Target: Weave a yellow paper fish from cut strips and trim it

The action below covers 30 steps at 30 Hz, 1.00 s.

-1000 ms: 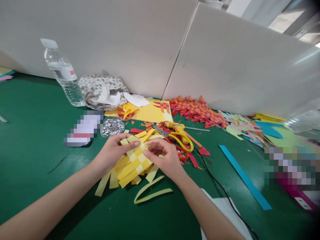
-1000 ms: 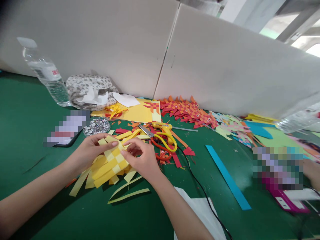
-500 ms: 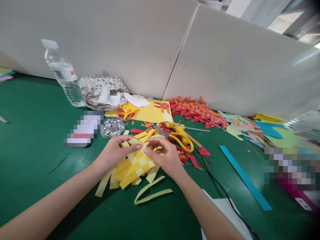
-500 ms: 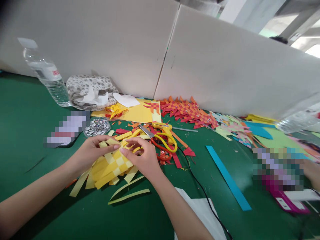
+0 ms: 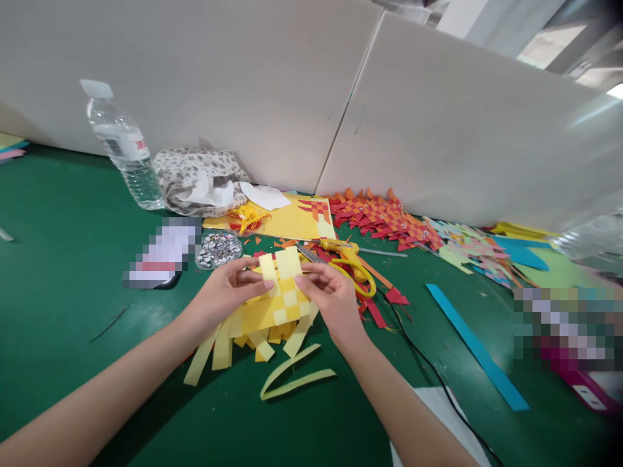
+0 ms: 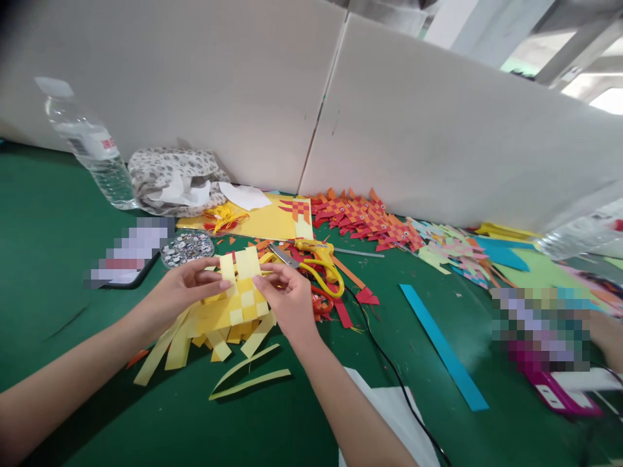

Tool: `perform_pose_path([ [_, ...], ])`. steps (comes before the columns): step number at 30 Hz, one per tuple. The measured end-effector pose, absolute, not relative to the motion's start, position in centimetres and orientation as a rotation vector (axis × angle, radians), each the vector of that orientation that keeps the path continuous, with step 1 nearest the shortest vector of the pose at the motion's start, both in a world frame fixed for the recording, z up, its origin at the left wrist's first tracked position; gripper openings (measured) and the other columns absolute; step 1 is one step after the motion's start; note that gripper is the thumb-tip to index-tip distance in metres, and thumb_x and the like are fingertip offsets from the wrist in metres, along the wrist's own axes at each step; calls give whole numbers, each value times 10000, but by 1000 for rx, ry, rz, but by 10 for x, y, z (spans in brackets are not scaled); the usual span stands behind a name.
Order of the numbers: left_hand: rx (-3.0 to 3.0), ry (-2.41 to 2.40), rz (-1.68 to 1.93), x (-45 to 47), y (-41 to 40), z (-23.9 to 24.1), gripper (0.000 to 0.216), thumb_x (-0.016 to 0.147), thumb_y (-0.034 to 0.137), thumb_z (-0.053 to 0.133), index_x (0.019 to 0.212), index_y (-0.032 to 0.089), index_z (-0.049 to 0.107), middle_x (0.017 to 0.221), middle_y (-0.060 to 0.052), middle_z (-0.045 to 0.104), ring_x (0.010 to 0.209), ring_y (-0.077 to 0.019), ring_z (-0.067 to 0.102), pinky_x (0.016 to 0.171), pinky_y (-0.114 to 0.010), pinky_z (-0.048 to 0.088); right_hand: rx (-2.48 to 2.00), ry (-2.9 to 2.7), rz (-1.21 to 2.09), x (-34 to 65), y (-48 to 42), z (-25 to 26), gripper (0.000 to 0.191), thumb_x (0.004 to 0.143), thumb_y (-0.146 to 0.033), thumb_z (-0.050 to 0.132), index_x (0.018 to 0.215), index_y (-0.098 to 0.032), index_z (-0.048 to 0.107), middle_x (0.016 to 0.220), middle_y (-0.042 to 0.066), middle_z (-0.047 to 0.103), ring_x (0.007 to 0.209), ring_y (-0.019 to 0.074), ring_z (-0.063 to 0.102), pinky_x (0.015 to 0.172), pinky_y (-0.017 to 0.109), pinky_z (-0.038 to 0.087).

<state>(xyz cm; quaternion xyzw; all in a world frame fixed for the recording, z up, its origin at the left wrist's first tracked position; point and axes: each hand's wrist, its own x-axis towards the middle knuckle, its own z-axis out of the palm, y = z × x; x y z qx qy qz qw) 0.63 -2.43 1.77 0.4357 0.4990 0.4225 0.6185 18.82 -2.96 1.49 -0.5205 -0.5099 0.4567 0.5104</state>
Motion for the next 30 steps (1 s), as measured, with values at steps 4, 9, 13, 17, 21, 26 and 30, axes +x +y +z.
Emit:
perform_pose_path([
  [4,1049,1144,944,6,-24,17,456,580,280,776,948,202,519,707,26,685,652,-139,631,608,-239,454,-1248,-1287,1248,186,-30,15,314,621,-367,732,859,-173,664,690,16,654,652,163,616,628,291,505],
  [9,1083,1094,855,8,-25,20,435,604,310,753,950,202,514,729,2,695,715,-176,653,681,-297,485,-1238,-1320,1303,184,-32,13,280,624,-384,729,790,-165,677,753,40,682,688,179,627,621,282,499],
  [13,1087,1129,855,8,-25,18,451,602,322,755,959,200,507,739,1,684,705,-166,642,669,-288,478,-1242,-1320,1269,184,-31,11,257,642,-380,716,775,-166,672,766,40,673,702,175,617,607,269,494],
  [17,1101,1165,866,7,-24,12,420,618,333,746,940,200,512,747,5,667,698,-152,630,635,-257,454,-1243,-1296,1209,183,-31,9,231,638,-355,717,764,-168,667,771,40,671,714,173,620,616,267,498],
  [21,1114,1179,879,7,-23,8,410,623,348,741,936,198,524,778,-5,661,752,-169,634,681,-280,461,-1222,-1248,1186,182,-32,11,242,604,-322,740,783,-178,663,799,39,685,740,173,635,662,279,515],
  [26,1140,1156,883,7,-23,9,300,625,329,737,811,187,549,723,5,654,700,-156,626,637,-259,458,-1225,-1242,1152,182,-32,13,245,592,-300,750,781,-184,647,767,29,691,708,161,641,655,272,515],
  [30,1118,1107,887,8,-24,11,309,595,294,761,820,178,584,757,-4,672,734,-160,637,678,-265,481,-1228,-1234,1162,182,-31,12,242,588,-277,753,780,-185,639,754,26,693,704,161,645,656,269,512],
])
